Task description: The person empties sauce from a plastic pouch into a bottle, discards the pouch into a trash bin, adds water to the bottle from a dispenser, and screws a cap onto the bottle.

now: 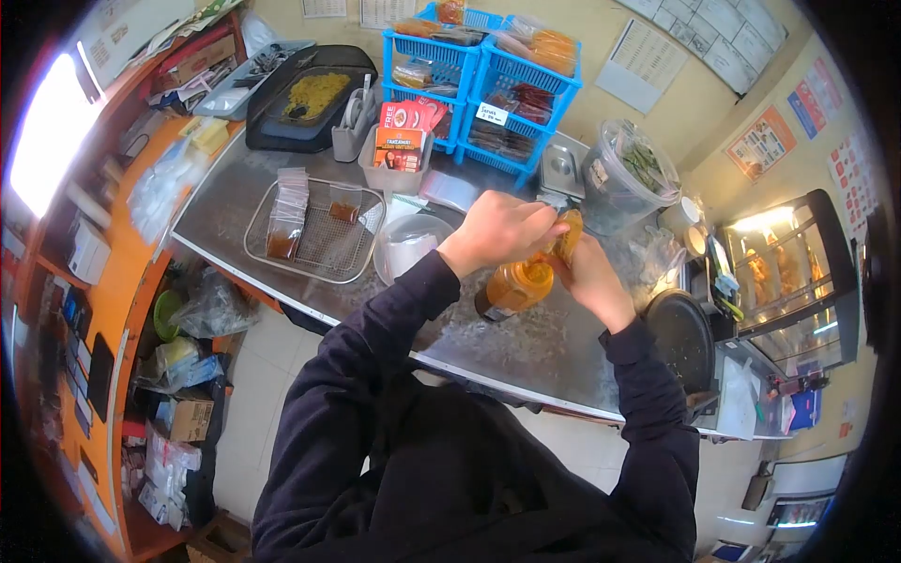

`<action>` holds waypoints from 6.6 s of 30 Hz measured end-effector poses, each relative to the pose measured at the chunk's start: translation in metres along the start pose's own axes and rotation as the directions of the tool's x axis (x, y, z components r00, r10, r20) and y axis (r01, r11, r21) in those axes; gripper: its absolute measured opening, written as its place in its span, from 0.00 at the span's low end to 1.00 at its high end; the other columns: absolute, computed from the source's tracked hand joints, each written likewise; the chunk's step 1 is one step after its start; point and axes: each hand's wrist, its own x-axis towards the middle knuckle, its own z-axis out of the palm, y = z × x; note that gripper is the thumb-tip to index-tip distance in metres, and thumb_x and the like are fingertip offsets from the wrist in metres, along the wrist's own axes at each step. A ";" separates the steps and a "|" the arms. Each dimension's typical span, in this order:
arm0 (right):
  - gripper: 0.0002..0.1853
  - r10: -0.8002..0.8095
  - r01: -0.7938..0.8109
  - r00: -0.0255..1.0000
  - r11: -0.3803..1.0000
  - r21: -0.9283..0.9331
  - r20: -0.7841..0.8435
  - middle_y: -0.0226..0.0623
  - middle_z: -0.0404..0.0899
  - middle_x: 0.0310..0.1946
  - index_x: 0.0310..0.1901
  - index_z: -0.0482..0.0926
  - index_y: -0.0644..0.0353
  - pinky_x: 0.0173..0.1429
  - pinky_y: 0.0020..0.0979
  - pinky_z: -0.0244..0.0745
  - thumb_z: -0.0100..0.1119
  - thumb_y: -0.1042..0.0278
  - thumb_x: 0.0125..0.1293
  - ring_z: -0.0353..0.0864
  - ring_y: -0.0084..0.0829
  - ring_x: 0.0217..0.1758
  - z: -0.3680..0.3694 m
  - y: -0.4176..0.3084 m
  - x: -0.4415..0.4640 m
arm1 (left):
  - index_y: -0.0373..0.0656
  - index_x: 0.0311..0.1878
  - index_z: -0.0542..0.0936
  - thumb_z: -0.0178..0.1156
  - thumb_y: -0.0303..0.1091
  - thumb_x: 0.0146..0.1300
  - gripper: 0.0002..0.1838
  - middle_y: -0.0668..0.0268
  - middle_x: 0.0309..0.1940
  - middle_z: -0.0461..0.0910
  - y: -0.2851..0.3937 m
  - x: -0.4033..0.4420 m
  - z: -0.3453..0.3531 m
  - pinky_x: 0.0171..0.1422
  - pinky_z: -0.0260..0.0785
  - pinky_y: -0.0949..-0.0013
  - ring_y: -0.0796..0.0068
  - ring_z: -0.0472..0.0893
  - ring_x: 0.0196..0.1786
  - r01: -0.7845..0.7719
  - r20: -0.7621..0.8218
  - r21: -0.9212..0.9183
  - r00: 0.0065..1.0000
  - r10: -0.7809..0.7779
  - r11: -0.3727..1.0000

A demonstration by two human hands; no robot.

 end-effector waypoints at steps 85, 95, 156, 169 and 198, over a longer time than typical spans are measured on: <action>0.38 -0.335 -0.279 -0.675 0.941 -0.193 -0.657 0.39 0.45 0.81 0.80 0.48 0.34 0.75 0.69 0.51 0.38 0.30 0.74 0.47 0.49 0.81 0.101 -0.775 -0.778 | 0.36 0.66 0.71 0.68 0.46 0.65 0.33 0.59 0.58 0.79 1.135 0.023 -0.303 0.64 0.72 0.63 0.69 0.80 0.58 0.883 -0.469 0.026 0.425 0.774 -0.469; 0.24 -0.488 -0.497 -0.867 0.863 -0.092 0.101 0.33 0.75 0.61 0.69 0.68 0.49 0.74 0.64 0.59 0.51 0.49 0.77 0.69 0.41 0.68 0.270 -0.873 -0.955 | 0.36 0.66 0.69 0.73 0.40 0.58 0.36 0.61 0.57 0.79 1.418 -0.081 -0.392 0.65 0.70 0.65 0.70 0.79 0.59 0.949 -0.677 0.056 0.264 0.687 -0.310; 0.29 -0.147 -0.989 0.122 -0.103 0.107 0.982 0.45 0.71 0.63 0.65 0.67 0.57 0.66 0.58 0.69 0.65 0.62 0.64 0.66 0.43 0.70 0.756 -1.186 -1.441 | 0.42 0.61 0.55 0.82 0.53 0.44 0.52 0.43 0.60 0.70 1.948 -0.562 -0.908 0.72 0.65 0.48 0.51 0.72 0.66 0.961 -0.982 -0.146 -0.170 -0.087 -0.234; 0.43 0.182 -0.884 -0.262 0.348 -0.311 0.948 0.44 0.56 0.68 0.72 0.56 0.42 0.66 0.63 0.62 0.70 0.49 0.61 0.56 0.50 0.71 0.733 -1.246 -1.510 | 0.43 0.59 0.58 0.84 0.42 0.38 0.50 0.48 0.61 0.70 2.074 -0.555 -0.860 0.68 0.70 0.60 0.60 0.75 0.62 0.916 -0.933 -0.355 -0.334 0.133 -0.189; 0.34 0.086 0.390 0.857 0.535 -0.749 0.507 0.37 0.53 0.80 0.76 0.60 0.49 0.76 0.70 0.42 0.39 0.43 0.74 0.48 0.52 0.82 0.960 -1.507 -1.532 | 0.38 0.57 0.60 0.85 0.43 0.39 0.50 0.52 0.52 0.74 2.318 -0.865 -1.473 0.63 0.73 0.60 0.61 0.79 0.56 0.836 -0.912 -0.272 -0.382 -0.150 -0.477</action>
